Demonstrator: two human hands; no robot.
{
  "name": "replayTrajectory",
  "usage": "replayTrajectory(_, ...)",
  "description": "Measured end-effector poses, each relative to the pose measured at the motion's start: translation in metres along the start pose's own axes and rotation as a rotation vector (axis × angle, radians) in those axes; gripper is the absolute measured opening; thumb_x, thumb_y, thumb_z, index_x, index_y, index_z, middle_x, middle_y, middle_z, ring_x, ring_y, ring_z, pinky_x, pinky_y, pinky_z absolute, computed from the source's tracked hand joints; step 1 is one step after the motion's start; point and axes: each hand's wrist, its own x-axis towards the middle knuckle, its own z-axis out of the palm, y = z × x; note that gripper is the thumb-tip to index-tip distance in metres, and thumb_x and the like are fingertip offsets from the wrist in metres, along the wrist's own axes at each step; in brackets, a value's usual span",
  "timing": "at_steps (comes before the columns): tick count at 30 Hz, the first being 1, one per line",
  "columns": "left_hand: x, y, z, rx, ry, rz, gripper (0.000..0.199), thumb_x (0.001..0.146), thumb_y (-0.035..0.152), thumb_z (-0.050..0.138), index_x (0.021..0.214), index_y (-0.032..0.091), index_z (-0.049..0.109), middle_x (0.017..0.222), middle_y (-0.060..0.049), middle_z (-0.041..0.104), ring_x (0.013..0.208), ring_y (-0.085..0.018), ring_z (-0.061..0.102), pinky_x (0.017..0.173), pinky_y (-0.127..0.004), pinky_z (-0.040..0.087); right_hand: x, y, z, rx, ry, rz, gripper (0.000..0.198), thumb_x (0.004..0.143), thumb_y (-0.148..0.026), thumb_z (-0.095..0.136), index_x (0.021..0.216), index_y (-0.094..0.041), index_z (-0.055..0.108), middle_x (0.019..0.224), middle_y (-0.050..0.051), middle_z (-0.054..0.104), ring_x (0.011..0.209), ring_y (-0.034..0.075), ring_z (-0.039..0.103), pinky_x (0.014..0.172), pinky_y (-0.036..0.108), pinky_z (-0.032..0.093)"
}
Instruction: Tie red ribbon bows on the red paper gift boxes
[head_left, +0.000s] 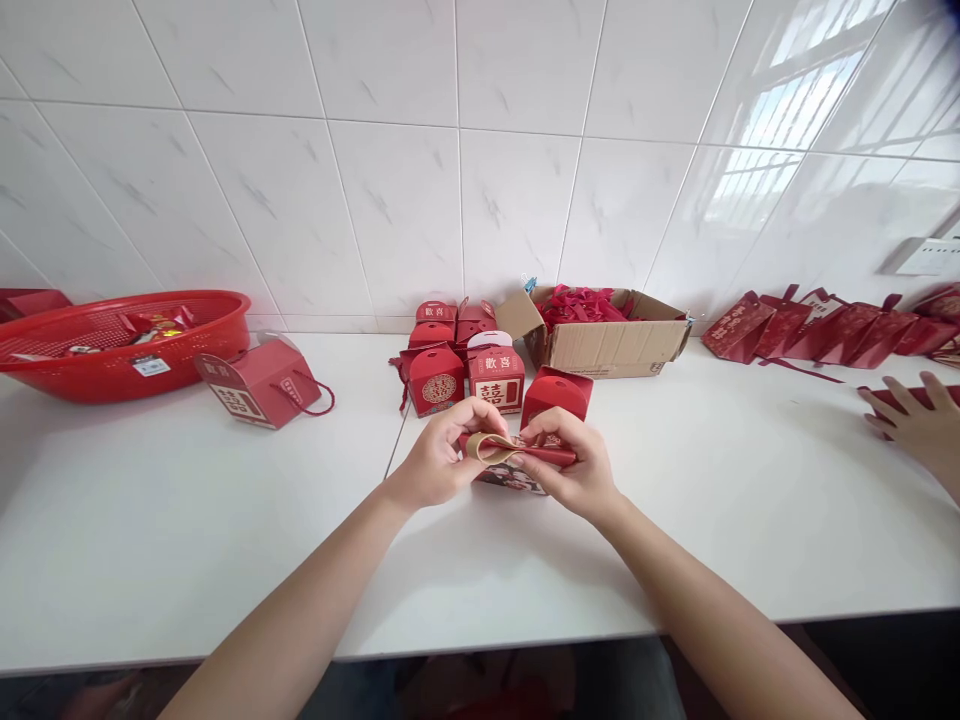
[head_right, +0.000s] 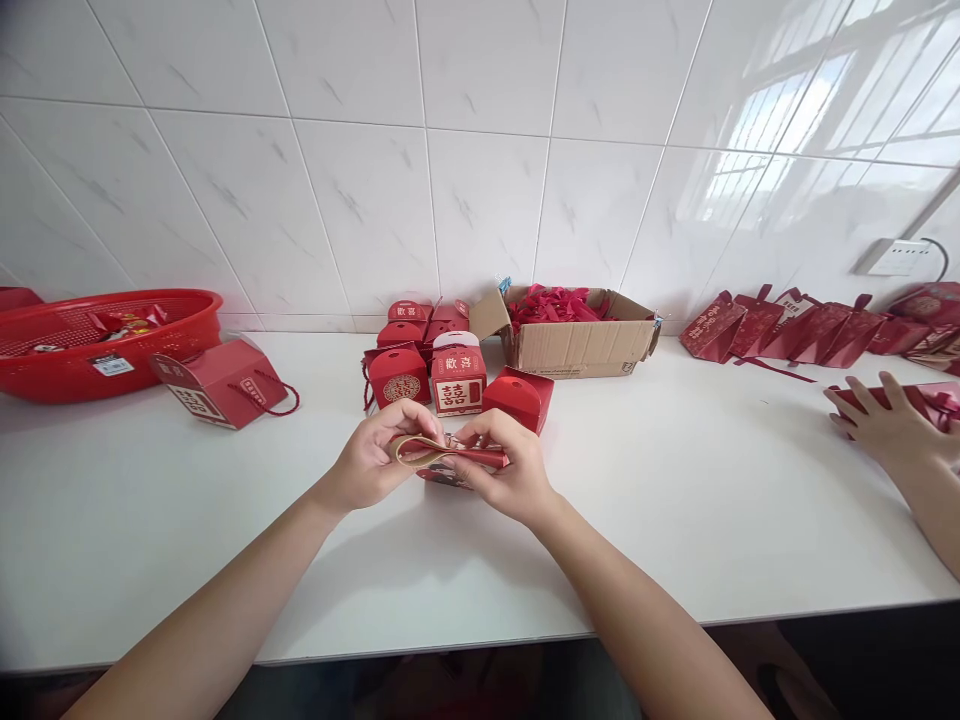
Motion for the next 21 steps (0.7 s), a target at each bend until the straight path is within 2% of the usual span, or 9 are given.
replayTrajectory(10,0.0003,0.0006,0.0015,-0.036,-0.030,0.026,0.011,0.082,0.015,0.060,0.089,0.017,0.052,0.083,-0.001,0.055,0.070,-0.010,0.057,0.062,-0.022,0.051,0.0024,-0.0023,-0.0014,0.036,-0.076,0.026,0.011,0.078,-0.020,0.068,0.086,-0.021,0.060,0.080,0.002,0.059,0.071,0.014,0.057,0.063,0.028,0.048)
replayTrajectory(21,-0.0005,0.0013,0.0037,0.022,-0.005,0.096,0.012,0.083,0.021,0.062,0.086,0.018,0.051,0.081,-0.001,0.054,0.069,-0.011,0.054,0.060,-0.023,0.048,0.0010,-0.0031,-0.0028,0.022,-0.078,0.064,0.012,0.076,-0.021,0.068,0.087,-0.021,0.063,0.075,0.001,0.055,0.061,0.012,0.053,0.052,0.025,0.045)
